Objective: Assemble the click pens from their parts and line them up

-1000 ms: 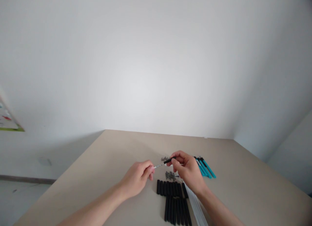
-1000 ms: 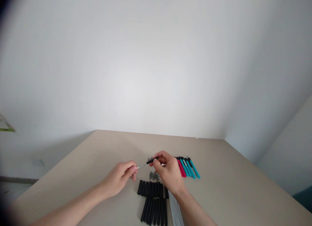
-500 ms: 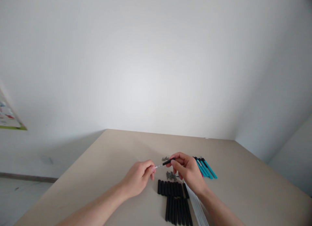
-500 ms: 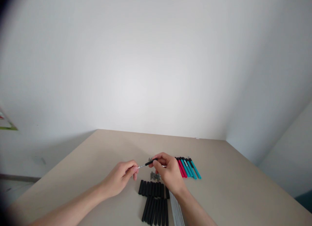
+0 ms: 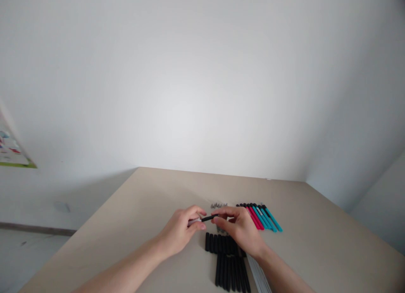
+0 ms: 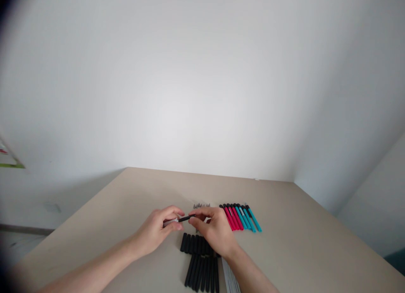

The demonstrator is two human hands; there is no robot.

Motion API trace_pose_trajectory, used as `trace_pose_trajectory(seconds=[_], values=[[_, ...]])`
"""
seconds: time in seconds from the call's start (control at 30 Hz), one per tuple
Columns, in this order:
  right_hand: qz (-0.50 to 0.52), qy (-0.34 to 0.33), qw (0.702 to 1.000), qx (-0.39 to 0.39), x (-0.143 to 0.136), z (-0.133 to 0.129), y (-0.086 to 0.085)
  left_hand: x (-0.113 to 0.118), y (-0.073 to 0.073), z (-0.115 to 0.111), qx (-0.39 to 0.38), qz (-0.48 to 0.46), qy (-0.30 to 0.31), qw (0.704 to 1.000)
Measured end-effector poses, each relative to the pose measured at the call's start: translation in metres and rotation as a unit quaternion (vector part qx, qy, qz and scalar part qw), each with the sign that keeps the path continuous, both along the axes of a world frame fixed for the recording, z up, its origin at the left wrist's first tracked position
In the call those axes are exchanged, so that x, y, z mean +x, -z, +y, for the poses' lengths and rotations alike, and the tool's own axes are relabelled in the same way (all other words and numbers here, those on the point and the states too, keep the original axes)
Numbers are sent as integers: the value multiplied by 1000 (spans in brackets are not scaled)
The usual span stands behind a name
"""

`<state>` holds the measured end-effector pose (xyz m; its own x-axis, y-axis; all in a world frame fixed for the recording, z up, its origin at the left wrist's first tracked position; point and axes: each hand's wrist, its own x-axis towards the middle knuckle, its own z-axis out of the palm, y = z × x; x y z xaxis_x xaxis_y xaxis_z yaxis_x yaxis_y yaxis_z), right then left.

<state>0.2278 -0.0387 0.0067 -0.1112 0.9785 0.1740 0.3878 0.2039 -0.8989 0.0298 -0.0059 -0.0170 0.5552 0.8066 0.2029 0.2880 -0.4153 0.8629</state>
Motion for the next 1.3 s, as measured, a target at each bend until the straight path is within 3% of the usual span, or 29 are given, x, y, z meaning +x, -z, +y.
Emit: trace_pose_trajectory(seconds=[0.4,0.5,0.7,0.97,1.1,1.3], values=[[8,-14,1000,-6,-2,-2,5,0,-6,-3,10,16,1,1000],[-28,-9,999,13,-2,-3,4,1,-7,-3,11,18,4,1000],[-157,-40,979,124,-2,-7,-4,1,-8,-4,41,40,8,998],[-185,-70,973,118,-5,-8,-1,0,-13,-7,51,55,41,996],[-182,-75,976,98,-6,-7,0,-1,-14,-8,80,78,39,993],[-212,-72,962,154,-1,-8,-6,-1,-16,-8,169,112,37,979]])
